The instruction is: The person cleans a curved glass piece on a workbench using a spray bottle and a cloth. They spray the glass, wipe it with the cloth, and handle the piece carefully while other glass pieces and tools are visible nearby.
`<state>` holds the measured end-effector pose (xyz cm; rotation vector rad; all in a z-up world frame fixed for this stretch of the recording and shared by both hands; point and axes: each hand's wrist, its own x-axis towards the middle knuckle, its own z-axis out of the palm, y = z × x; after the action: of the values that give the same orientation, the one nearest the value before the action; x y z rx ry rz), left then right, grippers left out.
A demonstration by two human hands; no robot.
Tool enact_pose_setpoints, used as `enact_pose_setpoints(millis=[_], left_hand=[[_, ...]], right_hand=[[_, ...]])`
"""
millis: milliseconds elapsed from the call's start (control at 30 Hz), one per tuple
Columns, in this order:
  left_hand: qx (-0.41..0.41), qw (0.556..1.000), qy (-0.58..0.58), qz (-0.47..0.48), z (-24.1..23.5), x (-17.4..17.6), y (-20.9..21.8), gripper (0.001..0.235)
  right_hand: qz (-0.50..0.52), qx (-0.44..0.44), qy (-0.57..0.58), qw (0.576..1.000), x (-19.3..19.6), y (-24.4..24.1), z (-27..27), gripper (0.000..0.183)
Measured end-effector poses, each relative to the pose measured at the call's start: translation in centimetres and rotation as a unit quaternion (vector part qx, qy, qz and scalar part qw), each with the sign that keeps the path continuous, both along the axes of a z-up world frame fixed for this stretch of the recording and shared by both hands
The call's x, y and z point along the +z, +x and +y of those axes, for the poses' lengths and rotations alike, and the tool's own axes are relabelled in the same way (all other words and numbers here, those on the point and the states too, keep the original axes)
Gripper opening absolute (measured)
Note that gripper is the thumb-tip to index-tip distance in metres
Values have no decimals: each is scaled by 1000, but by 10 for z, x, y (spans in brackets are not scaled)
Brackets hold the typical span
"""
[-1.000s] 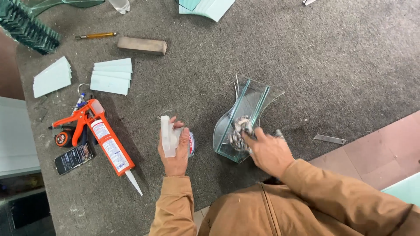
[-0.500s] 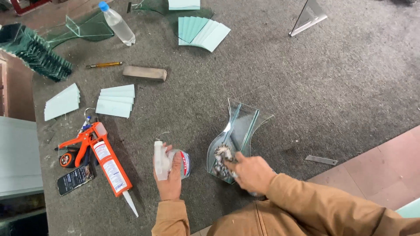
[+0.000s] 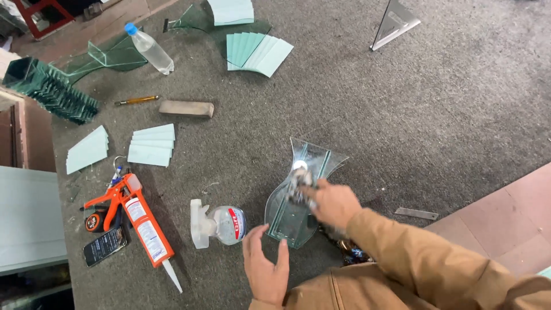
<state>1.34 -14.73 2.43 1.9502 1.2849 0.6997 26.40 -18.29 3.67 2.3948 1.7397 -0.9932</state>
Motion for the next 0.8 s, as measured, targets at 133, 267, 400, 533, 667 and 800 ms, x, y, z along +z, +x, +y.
enact_pose_setpoints(millis=[133, 267, 400, 533, 667, 800], left_hand=[[-102, 988, 27, 110, 31, -6, 58, 83], [-158, 949, 4, 271, 50, -13, 126, 139], [-159, 927, -37, 338, 70, -9, 186, 157], [-174, 898, -119, 386, 79, 0, 215, 157], [-162, 903, -123, 379, 82, 4, 217, 159], [-141, 935, -152, 288, 83, 71, 200, 152]], right_hand=[[-85, -222, -15, 971, -3, 112, 10, 56], [74, -446, 156, 878, 15, 146, -41, 59], [316, -526, 234, 754, 34, 93, -84, 33], [316, -610, 206, 697, 31, 42, -111, 43], [506, -637, 179, 553, 14, 30, -150, 35], [542, -669, 178, 476, 7, 34, -156, 36]])
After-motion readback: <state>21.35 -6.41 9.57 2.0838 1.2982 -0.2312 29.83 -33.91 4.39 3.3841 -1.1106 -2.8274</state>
